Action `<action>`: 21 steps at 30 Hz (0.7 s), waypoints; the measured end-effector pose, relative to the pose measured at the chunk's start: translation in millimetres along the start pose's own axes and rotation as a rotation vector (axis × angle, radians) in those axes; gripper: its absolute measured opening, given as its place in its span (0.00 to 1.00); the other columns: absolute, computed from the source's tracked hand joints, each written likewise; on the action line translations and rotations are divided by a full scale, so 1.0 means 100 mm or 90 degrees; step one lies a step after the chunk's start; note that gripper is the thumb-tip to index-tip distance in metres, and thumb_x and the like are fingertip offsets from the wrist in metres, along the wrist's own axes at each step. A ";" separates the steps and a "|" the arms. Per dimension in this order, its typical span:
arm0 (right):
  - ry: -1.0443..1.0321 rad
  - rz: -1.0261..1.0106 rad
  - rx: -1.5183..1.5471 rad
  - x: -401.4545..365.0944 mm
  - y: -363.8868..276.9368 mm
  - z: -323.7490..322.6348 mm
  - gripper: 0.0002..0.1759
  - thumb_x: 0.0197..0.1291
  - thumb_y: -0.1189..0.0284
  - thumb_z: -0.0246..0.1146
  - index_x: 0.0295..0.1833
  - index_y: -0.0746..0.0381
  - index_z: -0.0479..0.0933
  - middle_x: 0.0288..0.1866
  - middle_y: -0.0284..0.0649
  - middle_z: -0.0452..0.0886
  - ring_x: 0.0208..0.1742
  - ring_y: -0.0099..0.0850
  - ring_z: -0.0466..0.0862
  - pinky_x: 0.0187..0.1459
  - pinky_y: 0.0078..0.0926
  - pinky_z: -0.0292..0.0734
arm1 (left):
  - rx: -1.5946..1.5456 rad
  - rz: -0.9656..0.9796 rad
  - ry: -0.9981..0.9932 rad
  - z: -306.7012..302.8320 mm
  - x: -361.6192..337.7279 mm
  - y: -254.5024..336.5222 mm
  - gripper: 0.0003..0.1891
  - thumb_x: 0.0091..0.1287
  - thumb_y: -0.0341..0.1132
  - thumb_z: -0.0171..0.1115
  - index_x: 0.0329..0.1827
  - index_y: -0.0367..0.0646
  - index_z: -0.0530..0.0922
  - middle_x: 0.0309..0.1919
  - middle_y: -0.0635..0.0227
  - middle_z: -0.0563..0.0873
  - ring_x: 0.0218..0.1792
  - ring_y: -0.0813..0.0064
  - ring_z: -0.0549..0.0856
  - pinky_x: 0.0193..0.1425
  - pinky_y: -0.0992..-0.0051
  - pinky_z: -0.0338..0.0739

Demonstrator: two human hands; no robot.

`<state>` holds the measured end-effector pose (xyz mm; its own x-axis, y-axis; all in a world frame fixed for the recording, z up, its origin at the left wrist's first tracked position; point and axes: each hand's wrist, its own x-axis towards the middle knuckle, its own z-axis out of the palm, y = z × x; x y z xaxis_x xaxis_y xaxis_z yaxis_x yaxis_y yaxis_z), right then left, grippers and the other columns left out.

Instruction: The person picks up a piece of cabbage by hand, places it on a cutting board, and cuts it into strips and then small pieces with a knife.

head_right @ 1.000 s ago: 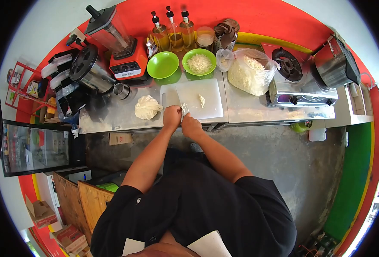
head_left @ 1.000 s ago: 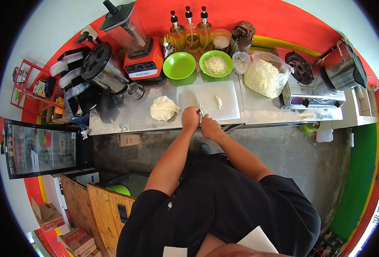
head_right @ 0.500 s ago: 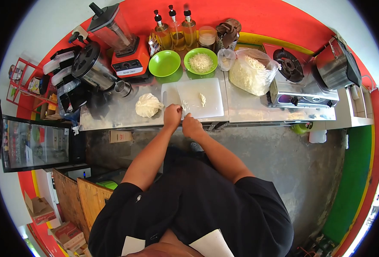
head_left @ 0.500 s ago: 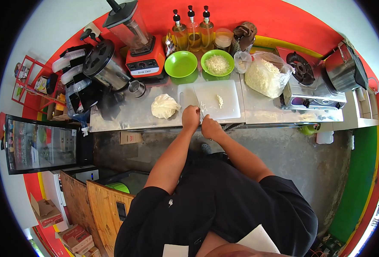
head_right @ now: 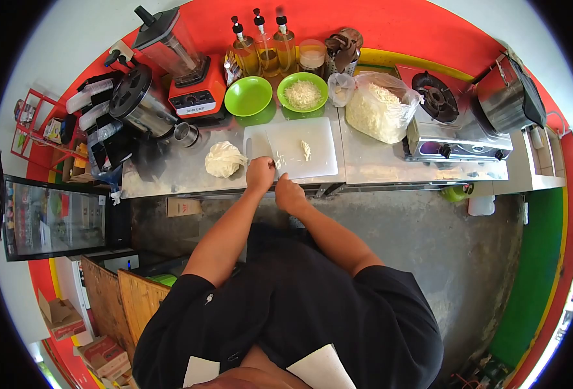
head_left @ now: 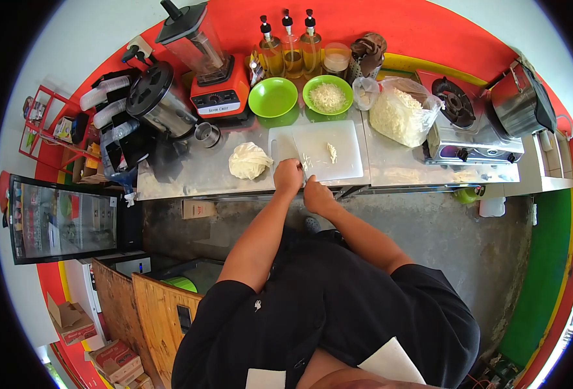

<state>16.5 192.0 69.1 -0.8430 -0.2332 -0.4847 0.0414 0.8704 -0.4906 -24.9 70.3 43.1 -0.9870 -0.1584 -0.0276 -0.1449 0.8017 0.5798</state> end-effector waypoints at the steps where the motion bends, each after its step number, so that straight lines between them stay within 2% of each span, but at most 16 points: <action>1: -0.001 0.001 -0.001 0.02 0.00 0.01 0.16 0.66 0.75 0.57 0.54 0.73 0.67 0.51 0.69 0.83 0.56 0.62 0.85 0.58 0.54 0.80 | -0.008 -0.035 -0.006 -0.02 0.01 0.02 0.07 0.60 0.32 0.64 0.36 0.41 0.88 0.32 0.52 0.89 0.38 0.47 0.89 0.44 0.56 0.83; 3: 0.015 -0.026 -0.016 0.07 0.00 0.00 0.16 0.66 0.75 0.57 0.54 0.73 0.67 0.51 0.69 0.83 0.56 0.62 0.85 0.59 0.54 0.80 | -0.019 -0.072 -0.013 -0.03 0.03 0.02 0.07 0.60 0.32 0.65 0.36 0.42 0.88 0.32 0.53 0.90 0.39 0.48 0.89 0.44 0.57 0.84; 5: 0.006 -0.031 -0.021 0.11 0.00 -0.04 0.16 0.66 0.75 0.57 0.54 0.73 0.66 0.51 0.69 0.83 0.56 0.62 0.85 0.59 0.54 0.80 | -0.033 -0.096 -0.031 0.00 0.08 -0.01 0.07 0.63 0.31 0.63 0.39 0.45 0.89 0.38 0.53 0.91 0.42 0.49 0.90 0.47 0.56 0.84; 15: 0.009 -0.027 -0.002 0.07 0.00 0.00 0.16 0.67 0.74 0.57 0.54 0.74 0.66 0.49 0.69 0.84 0.53 0.63 0.86 0.56 0.53 0.82 | -0.050 -0.109 -0.029 0.03 0.03 -0.03 0.07 0.63 0.31 0.63 0.39 0.44 0.87 0.37 0.54 0.91 0.42 0.49 0.90 0.48 0.56 0.85; 17: 0.018 -0.037 -0.014 0.17 0.00 0.02 0.16 0.67 0.74 0.57 0.53 0.74 0.66 0.49 0.69 0.84 0.53 0.63 0.86 0.56 0.53 0.82 | -0.046 -0.062 0.029 0.06 0.00 -0.04 0.06 0.60 0.29 0.64 0.37 0.42 0.87 0.31 0.58 0.90 0.37 0.54 0.90 0.42 0.60 0.84; 21: 0.009 -0.035 -0.046 0.17 -0.04 -0.03 0.16 0.66 0.73 0.58 0.52 0.73 0.65 0.48 0.68 0.84 0.53 0.63 0.86 0.56 0.54 0.81 | -0.101 -0.012 0.066 0.15 -0.03 -0.15 0.05 0.60 0.27 0.64 0.37 0.43 0.86 0.31 0.58 0.90 0.36 0.55 0.90 0.41 0.60 0.83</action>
<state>0.3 186.2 65.3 -0.8507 -0.2761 -0.4473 -0.0437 0.8852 -0.4632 -20.3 67.3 22.5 -0.9705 -0.2377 0.0401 -0.1420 0.6981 0.7018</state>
